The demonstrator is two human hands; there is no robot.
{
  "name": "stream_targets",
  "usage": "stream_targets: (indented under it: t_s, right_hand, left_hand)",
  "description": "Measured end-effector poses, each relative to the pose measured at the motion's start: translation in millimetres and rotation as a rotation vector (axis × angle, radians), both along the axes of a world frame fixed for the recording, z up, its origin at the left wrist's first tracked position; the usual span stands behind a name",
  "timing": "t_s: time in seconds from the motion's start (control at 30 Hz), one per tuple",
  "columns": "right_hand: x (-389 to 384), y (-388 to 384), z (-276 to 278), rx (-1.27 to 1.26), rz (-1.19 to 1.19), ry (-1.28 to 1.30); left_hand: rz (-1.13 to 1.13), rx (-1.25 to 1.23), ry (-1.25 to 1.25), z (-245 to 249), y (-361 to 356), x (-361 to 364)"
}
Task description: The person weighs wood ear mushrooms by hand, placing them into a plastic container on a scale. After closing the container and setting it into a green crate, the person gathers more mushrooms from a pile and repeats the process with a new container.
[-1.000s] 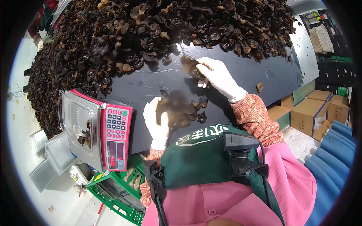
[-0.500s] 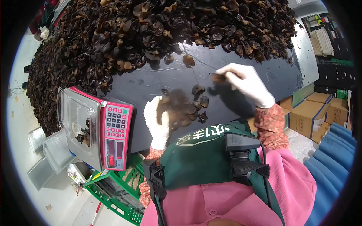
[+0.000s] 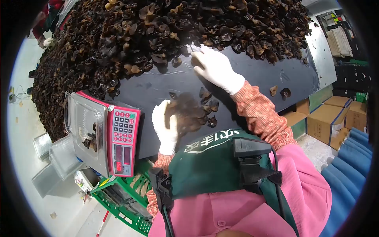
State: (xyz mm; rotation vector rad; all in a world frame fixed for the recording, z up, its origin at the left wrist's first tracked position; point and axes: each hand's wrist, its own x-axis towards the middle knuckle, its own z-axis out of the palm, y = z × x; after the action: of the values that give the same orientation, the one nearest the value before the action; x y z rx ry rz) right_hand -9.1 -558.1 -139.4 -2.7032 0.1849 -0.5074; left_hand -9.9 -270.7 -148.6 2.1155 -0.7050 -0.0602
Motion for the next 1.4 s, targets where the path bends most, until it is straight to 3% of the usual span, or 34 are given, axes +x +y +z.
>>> stream_targets:
  t_s: [0.2, 0.33, 0.37, 0.4, 0.47, 0.5, 0.53, 0.6, 0.73, 0.8, 0.93, 1.0, 1.03, 1.1, 1.33, 1.4]
  right_hand:
    - [-13.6, -9.3, 4.8, 0.537, 0.012, 0.040]
    - [-49.5, 4.1, 52.5, 1.211, 0.033, 0.339]
    - [-56.7, 1.9, 43.0, 1.017, 0.227, 0.294]
    - [-62.7, 4.3, 49.6, 0.924, 0.251, 0.270]
    - [-74.0, -4.8, 42.9, 0.727, 0.110, 0.089]
    - [-79.8, -16.2, 26.7, 0.473, 0.014, -0.025]
    - [-92.1, -34.6, 18.6, 0.063, -0.023, 0.017]
    - [-125.7, -40.5, 8.8, -0.494, -0.208, 0.167]
    - [-201.1, -61.5, -0.3, -0.558, -0.590, 0.506]
    - [-256.6, -83.7, -25.2, -0.652, -0.690, 0.422]
    - [-324.7, -105.9, -19.2, -0.756, -0.858, 0.553]
    - [-335.6, -112.4, -6.1, -0.791, -1.022, 0.808]
    - [-336.8, -117.2, -4.2, -0.857, -1.016, 0.688]
    - [-309.3, -123.3, 7.6, -0.742, -0.957, 0.482]
    - [-110.4, -125.2, 7.6, -0.381, -0.705, -0.027]
    - [-58.3, -124.1, -18.6, -0.245, -0.663, -0.206]
  left_hand:
    - [-0.003, -0.046, 0.012, -3.6, 0.6, 3.0]
    - [0.000, -0.017, 0.048, -1.2, 0.7, 1.9]
    - [-0.001, -0.021, 0.057, -1.3, 1.0, 1.7]
    - [0.000, -0.025, 0.065, -1.6, 1.2, 1.5]
    - [0.002, -0.035, 0.078, -2.2, 1.1, 0.3]
    - [0.001, -0.040, 0.082, -1.3, 1.3, 0.4]
    - [-0.002, -0.046, 0.086, 0.1, 0.4, 0.7]
    - [-0.005, -0.055, 0.059, 3.1, -3.1, 0.2]
    - [-0.011, -0.090, 0.059, -3.0, 0.8, 1.3]
    - [-0.013, -0.081, 0.051, -1.2, -0.6, 2.0]
    - [-0.018, -0.037, 0.005, 0.7, -0.4, 0.8]
    - [-0.026, -0.055, -0.007, -1.4, 0.5, 1.5]
    - [-0.022, -0.045, 0.012, -1.6, 1.0, 0.9]
    - [-0.034, -0.054, -0.006, -5.0, 2.4, 2.2]
    - [-0.018, -0.050, 0.032, 1.9, -0.9, -1.2]
    - [0.000, -0.042, 0.035, 1.4, -1.1, -3.0]
